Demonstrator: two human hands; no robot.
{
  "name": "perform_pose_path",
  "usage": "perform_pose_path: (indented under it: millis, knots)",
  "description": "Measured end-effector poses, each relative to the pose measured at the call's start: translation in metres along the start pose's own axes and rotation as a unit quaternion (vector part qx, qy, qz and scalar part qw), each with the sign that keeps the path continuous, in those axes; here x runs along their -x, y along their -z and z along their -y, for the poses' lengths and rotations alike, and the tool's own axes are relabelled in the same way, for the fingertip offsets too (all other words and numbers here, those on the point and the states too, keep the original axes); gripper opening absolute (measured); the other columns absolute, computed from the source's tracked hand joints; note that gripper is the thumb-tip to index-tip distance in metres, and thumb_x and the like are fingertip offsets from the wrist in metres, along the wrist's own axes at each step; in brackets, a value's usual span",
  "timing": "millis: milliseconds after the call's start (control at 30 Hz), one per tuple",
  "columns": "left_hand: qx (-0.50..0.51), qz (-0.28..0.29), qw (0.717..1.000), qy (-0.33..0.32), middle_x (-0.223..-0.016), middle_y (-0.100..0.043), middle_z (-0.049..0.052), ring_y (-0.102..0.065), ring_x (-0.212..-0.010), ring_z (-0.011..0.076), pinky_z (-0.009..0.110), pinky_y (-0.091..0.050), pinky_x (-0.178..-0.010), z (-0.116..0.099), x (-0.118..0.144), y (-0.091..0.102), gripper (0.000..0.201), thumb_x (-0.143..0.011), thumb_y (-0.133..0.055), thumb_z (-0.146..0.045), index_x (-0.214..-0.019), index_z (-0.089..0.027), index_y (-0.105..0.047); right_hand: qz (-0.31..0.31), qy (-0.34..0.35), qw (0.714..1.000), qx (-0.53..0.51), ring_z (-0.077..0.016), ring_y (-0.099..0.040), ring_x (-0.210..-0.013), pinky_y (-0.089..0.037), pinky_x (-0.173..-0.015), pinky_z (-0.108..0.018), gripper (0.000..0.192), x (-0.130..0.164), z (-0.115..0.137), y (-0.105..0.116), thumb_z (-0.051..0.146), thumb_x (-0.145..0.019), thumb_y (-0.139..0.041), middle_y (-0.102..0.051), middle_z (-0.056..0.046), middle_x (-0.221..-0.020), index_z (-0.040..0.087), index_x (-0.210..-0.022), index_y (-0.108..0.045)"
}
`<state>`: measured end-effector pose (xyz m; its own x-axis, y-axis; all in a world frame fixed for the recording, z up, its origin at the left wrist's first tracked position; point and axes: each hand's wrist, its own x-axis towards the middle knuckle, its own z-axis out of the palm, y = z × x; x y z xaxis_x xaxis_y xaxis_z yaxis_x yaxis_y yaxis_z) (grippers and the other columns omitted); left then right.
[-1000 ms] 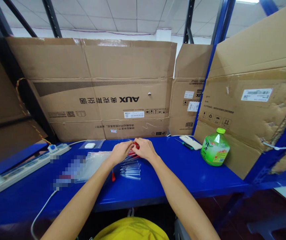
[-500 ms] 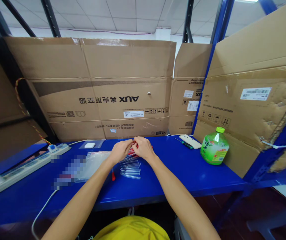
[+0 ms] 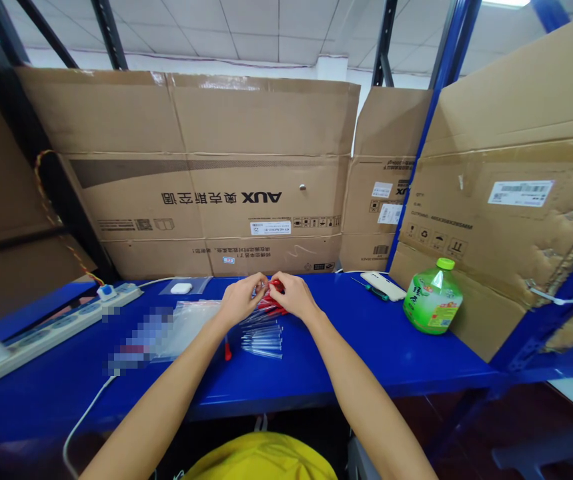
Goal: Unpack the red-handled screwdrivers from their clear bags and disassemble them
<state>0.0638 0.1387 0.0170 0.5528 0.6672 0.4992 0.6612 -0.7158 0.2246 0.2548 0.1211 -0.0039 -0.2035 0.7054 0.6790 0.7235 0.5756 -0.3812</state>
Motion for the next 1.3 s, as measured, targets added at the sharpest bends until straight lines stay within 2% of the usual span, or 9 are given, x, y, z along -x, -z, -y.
perform_pose_path:
  millis: [100, 367, 567, 833, 1167, 1300]
  knots:
    - [0.003, 0.018, 1.000, -0.006, -0.099, -0.072, 0.002, -0.066, -0.088, 0.0197, 0.027, -0.042, -0.071, -0.001, 0.001, 0.000, 0.017, -0.099, -0.044, -0.033, -0.105, -0.026, -0.057, 0.014, 0.003, 1.000, 0.001, -0.0151, -0.059, -0.071, -0.039, -0.067, -0.024, 0.010, 0.001, 0.003, 0.001, 0.025, -0.092, -0.055, -0.068, -0.001, -0.083, 0.021, -0.093, -0.064]
    - [-0.003, 0.042, 0.999, -0.028, -0.101, -0.072, 0.005, -0.067, -0.094, 0.0203, 0.028, -0.043, -0.075, 0.004, -0.002, -0.007, 0.034, -0.106, -0.025, -0.036, -0.102, -0.024, -0.057, 0.022, 0.014, 0.999, 0.036, -0.0155, -0.058, -0.072, -0.038, -0.068, -0.024, 0.007, 0.002, 0.006, 0.004, 0.025, -0.090, -0.055, -0.068, -0.002, -0.085, 0.021, -0.091, -0.061]
    - [-0.044, 0.047, 0.997, -0.035, -0.098, -0.073, 0.005, -0.069, -0.090, 0.0208, 0.026, -0.040, -0.068, 0.004, -0.002, -0.008, 0.034, -0.107, -0.028, -0.038, -0.099, -0.023, -0.058, 0.023, 0.009, 0.995, 0.094, -0.0169, -0.058, -0.074, -0.035, -0.068, -0.025, 0.006, 0.002, 0.011, 0.004, 0.022, -0.087, -0.055, -0.068, -0.003, -0.086, 0.021, -0.086, -0.060]
    - [-0.057, 0.022, 0.997, -0.043, -0.093, -0.074, 0.005, -0.069, -0.087, 0.0195, 0.026, -0.037, -0.067, 0.002, -0.003, -0.006, 0.036, -0.107, -0.030, -0.037, -0.098, -0.023, -0.061, -0.001, 0.016, 0.993, 0.115, -0.0163, -0.053, -0.069, -0.031, -0.066, -0.026, 0.010, 0.000, 0.012, -0.004, 0.017, -0.086, -0.050, -0.062, -0.001, -0.077, 0.022, -0.078, -0.054]
    - [-0.032, 0.024, 0.997, -0.059, -0.094, -0.075, 0.003, -0.069, -0.087, 0.0191, 0.025, -0.037, -0.065, 0.001, -0.003, -0.001, 0.033, -0.106, -0.034, -0.037, -0.103, -0.024, -0.064, 0.005, 0.038, 0.995, 0.096, -0.0167, -0.052, -0.068, -0.033, -0.066, -0.026, 0.012, -0.001, 0.011, -0.003, 0.012, -0.083, -0.047, -0.060, -0.002, -0.076, 0.021, -0.079, -0.054]
    - [-0.020, 0.006, 0.998, -0.055, -0.094, -0.074, 0.003, -0.068, -0.087, 0.0181, 0.024, -0.039, -0.067, 0.002, -0.003, -0.002, 0.034, -0.106, -0.034, -0.038, -0.099, -0.023, -0.064, 0.006, 0.039, 0.997, 0.063, -0.0171, -0.056, -0.073, -0.037, -0.070, -0.026, 0.013, 0.000, 0.008, 0.000, 0.015, -0.087, -0.047, -0.062, -0.003, -0.081, 0.021, -0.084, -0.058]
